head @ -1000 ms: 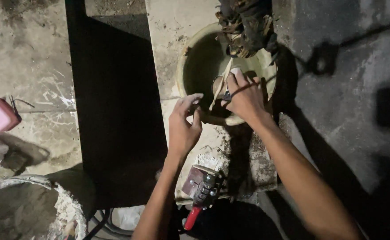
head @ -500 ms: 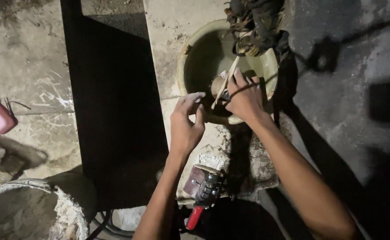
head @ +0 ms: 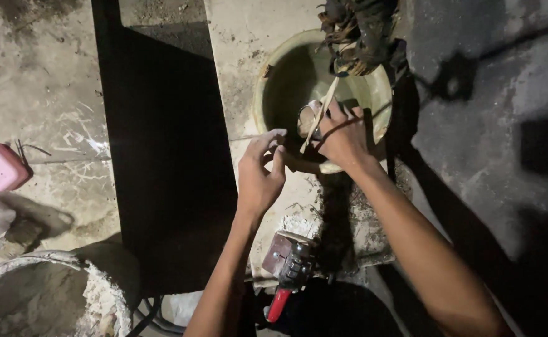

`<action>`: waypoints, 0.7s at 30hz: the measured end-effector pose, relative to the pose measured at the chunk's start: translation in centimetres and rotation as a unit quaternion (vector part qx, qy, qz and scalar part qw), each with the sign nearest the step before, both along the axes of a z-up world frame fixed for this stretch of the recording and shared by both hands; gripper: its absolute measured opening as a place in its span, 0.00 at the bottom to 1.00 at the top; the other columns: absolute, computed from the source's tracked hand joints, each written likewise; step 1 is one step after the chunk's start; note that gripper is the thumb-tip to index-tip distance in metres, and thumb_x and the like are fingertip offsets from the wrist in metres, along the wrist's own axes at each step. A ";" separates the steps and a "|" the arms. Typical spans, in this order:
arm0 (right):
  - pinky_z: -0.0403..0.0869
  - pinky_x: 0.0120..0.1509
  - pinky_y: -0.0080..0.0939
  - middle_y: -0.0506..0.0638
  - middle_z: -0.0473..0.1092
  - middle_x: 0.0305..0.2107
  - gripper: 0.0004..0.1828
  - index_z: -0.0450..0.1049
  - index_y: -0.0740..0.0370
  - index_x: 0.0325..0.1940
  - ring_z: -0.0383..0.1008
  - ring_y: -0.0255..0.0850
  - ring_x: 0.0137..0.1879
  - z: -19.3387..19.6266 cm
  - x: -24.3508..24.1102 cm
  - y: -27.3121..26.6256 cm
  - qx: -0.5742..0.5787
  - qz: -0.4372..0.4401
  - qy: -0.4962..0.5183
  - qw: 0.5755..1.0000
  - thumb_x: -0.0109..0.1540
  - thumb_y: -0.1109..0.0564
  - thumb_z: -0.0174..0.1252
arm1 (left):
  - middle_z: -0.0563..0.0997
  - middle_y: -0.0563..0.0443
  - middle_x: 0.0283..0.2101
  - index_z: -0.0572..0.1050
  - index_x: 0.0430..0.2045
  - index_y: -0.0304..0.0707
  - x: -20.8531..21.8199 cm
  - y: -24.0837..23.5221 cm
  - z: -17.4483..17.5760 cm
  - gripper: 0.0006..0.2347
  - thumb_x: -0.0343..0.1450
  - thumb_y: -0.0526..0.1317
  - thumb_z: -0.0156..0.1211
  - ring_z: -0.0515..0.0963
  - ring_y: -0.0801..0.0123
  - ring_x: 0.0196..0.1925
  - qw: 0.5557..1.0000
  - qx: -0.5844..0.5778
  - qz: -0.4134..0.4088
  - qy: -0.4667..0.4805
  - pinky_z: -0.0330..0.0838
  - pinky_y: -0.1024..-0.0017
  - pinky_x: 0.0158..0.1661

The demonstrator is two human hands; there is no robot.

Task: The person empties powder from a plastic bag into a bucket, mixes the plaster with a putty knife, and adds water from a cup. The person then mixes the compound by hand and with the putty knife before scooping some onto the blade and walking toward a wall.

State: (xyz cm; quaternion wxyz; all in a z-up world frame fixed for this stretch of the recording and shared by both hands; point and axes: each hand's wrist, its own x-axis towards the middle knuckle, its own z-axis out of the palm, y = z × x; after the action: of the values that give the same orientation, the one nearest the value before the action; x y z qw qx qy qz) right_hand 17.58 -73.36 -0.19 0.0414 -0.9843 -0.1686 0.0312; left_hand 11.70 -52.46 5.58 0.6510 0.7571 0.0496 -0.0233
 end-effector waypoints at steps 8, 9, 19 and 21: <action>0.70 0.58 0.60 0.59 0.67 0.57 0.38 0.71 0.62 0.59 0.72 0.60 0.56 -0.1 -0.2 0.1 0.157 -0.098 0.004 0.983 0.48 0.48 0.76 | 0.81 0.44 0.50 0.76 0.52 0.35 -0.2 0.4 -0.2 0.12 0.74 0.30 0.57 0.83 0.66 0.52 0.999 -0.034 0.005 0.030 0.82 0.70 0.48; 0.70 0.60 0.59 0.62 0.66 0.57 0.42 0.69 0.65 0.62 0.70 0.62 0.58 0.2 -0.1 -0.1 0.187 -0.088 -0.027 0.978 0.49 0.47 0.77 | 0.81 0.43 0.49 0.77 0.52 0.35 -0.2 0.4 0.0 0.12 0.74 0.30 0.57 0.83 0.66 0.51 0.999 -0.032 0.008 0.028 0.82 0.70 0.47; 0.73 0.64 0.49 0.62 0.68 0.55 0.41 0.67 0.66 0.65 0.72 0.57 0.60 13.4 -5.5 -0.2 0.349 -0.110 -0.126 0.922 0.52 0.56 0.77 | 0.84 0.44 0.48 0.75 0.52 0.34 -0.6 1.1 7.3 0.12 0.73 0.31 0.58 0.86 0.66 0.47 0.999 -0.001 -0.007 0.040 0.81 0.72 0.39; 0.73 0.64 0.48 0.61 0.69 0.54 0.40 0.67 0.66 0.64 0.72 0.56 0.60 17.2 -6.7 0.1 0.355 -0.111 -0.150 0.916 0.52 0.56 0.77 | 0.84 0.42 0.47 0.76 0.52 0.35 -0.8 1.2 10.2 0.12 0.73 0.31 0.58 0.86 0.66 0.48 0.999 0.017 -0.028 0.022 0.81 0.72 0.38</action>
State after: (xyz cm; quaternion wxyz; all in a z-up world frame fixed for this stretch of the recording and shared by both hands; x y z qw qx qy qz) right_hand 10.85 -73.29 17.00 0.3651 -0.9105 -0.0621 -0.1838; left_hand 10.91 -51.26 15.75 0.6358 0.7686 0.0425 -0.0572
